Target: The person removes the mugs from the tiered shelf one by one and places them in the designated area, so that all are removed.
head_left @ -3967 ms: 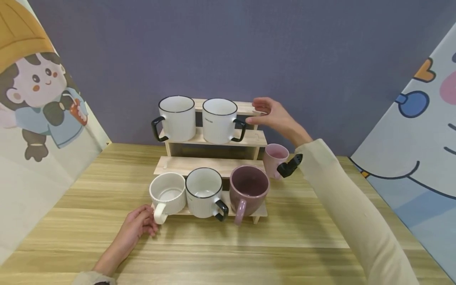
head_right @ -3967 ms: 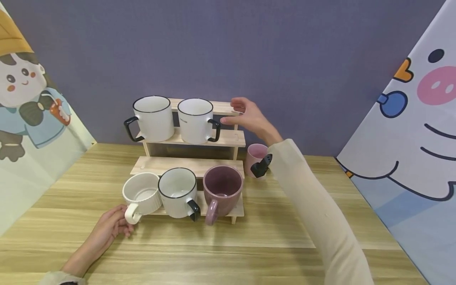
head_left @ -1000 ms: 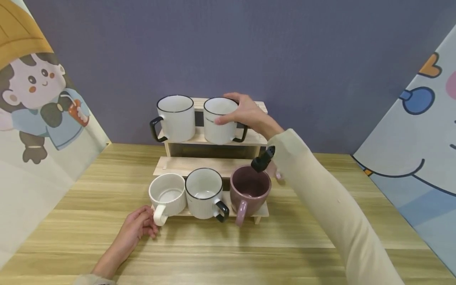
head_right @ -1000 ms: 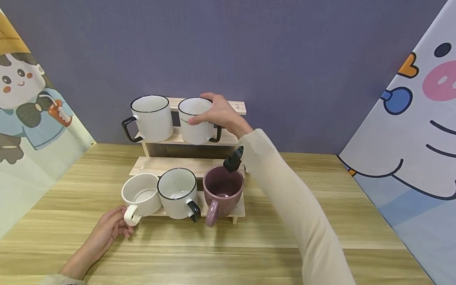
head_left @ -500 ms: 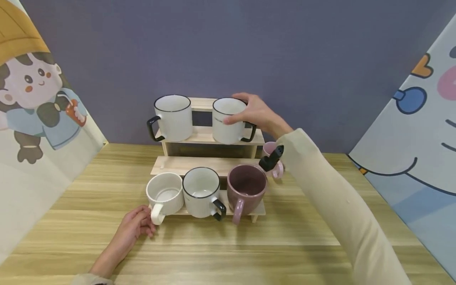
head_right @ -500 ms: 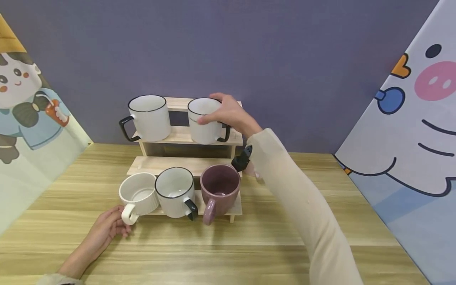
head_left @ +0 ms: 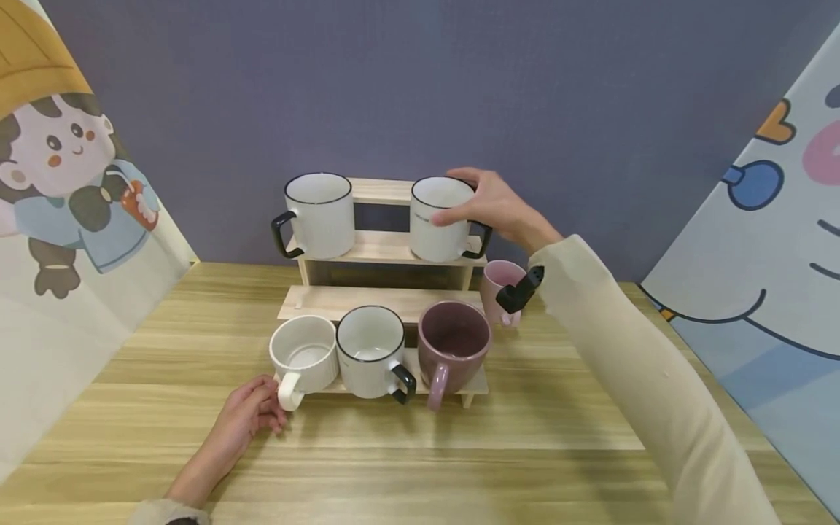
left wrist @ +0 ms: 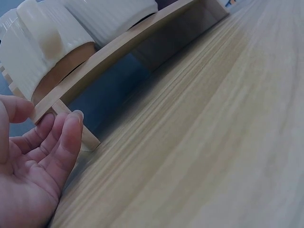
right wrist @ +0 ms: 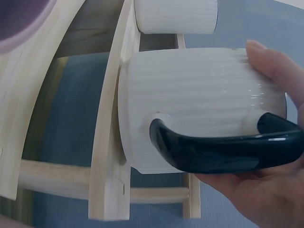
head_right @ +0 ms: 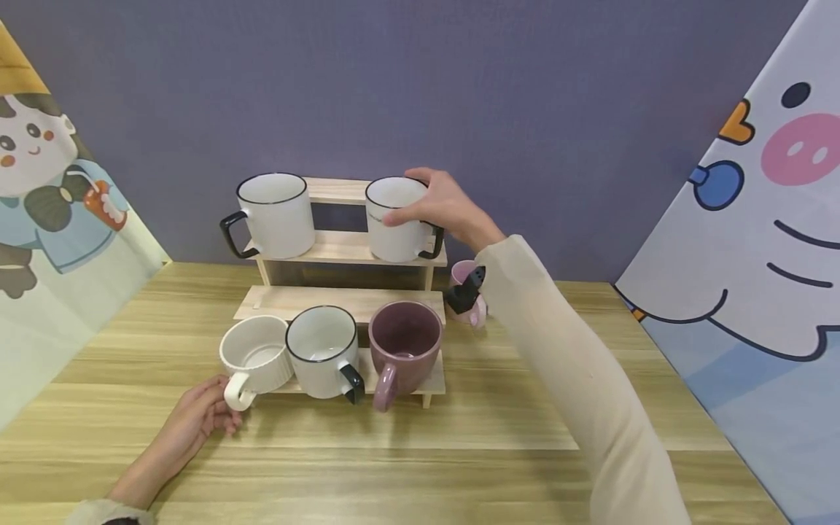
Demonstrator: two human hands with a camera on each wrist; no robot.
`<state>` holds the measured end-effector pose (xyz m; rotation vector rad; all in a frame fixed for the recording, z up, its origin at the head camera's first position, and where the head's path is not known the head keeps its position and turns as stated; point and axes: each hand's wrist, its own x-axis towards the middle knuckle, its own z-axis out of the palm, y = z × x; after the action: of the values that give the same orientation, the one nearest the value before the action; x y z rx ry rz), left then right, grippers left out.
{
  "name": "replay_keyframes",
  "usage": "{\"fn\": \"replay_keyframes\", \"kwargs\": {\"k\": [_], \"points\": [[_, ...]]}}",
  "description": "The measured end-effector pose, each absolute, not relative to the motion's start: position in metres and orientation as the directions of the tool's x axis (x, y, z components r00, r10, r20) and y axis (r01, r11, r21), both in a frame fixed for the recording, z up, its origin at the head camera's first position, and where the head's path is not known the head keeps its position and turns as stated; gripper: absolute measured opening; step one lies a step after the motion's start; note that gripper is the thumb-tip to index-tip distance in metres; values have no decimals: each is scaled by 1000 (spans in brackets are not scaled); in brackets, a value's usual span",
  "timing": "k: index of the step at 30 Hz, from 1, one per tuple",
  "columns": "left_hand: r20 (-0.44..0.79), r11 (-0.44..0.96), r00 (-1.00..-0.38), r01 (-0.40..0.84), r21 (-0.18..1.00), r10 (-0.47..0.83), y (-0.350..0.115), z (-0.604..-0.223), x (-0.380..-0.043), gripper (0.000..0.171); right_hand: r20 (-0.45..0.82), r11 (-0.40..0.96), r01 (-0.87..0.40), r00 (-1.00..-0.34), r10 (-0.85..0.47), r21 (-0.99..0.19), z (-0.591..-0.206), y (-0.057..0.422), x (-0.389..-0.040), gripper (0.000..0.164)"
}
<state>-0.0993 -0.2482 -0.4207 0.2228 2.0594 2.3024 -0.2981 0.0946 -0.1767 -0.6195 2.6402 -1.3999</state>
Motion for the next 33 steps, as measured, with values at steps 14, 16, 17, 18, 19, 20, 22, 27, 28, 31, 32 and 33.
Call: {"fn": "replay_keyframes", "kwargs": {"k": [14,16,17,18,19,20,22,27,28,31,32,33], "points": [[81,-108,-988,67,992,133,-247,-423,-100,25,85,525,-268,-934,-346,-808,-179,130,-296,93],[74,-105,-990,61,993,120,-247,-422,-100,26,84,529,-264,-937,-340,-806,-177,135,-295,93],[70,-103,-991,59,993,114,-247,-421,-100,26,85,533,-265,-938,-337,-804,-177,137,-295,93],[68,-103,-991,56,993,112,-247,-421,-100,26,87,535,-264,-939,-334,-803,-176,139,-294,94],[67,-105,-992,56,993,109,-247,-420,-99,26,90,537,-266,-939,-332,-800,-176,140,-294,94],[67,-107,-992,55,993,108,-247,-420,-99,27,93,538,-268,-939,-330,-799,-176,142,-294,94],[66,-112,-992,54,992,109,-247,-420,-99,27,99,538,-271,-940,-327,-798,-175,145,-293,93],[63,-116,-992,50,992,108,-247,-420,-98,26,105,532,-269,-942,-318,-803,-175,151,-293,91],[60,-115,-993,48,992,104,-247,-420,-98,26,105,531,-267,-943,-316,-804,-175,153,-293,91],[53,-107,-994,43,993,96,-247,-420,-99,24,102,536,-262,-945,-310,-802,-175,157,-292,92],[52,-103,-994,42,994,95,-247,-420,-99,24,99,542,-259,-947,-306,-800,-175,159,-292,92],[52,-99,-994,43,994,95,-247,-420,-99,24,95,547,-254,-948,-302,-798,-175,161,-291,92]]}}
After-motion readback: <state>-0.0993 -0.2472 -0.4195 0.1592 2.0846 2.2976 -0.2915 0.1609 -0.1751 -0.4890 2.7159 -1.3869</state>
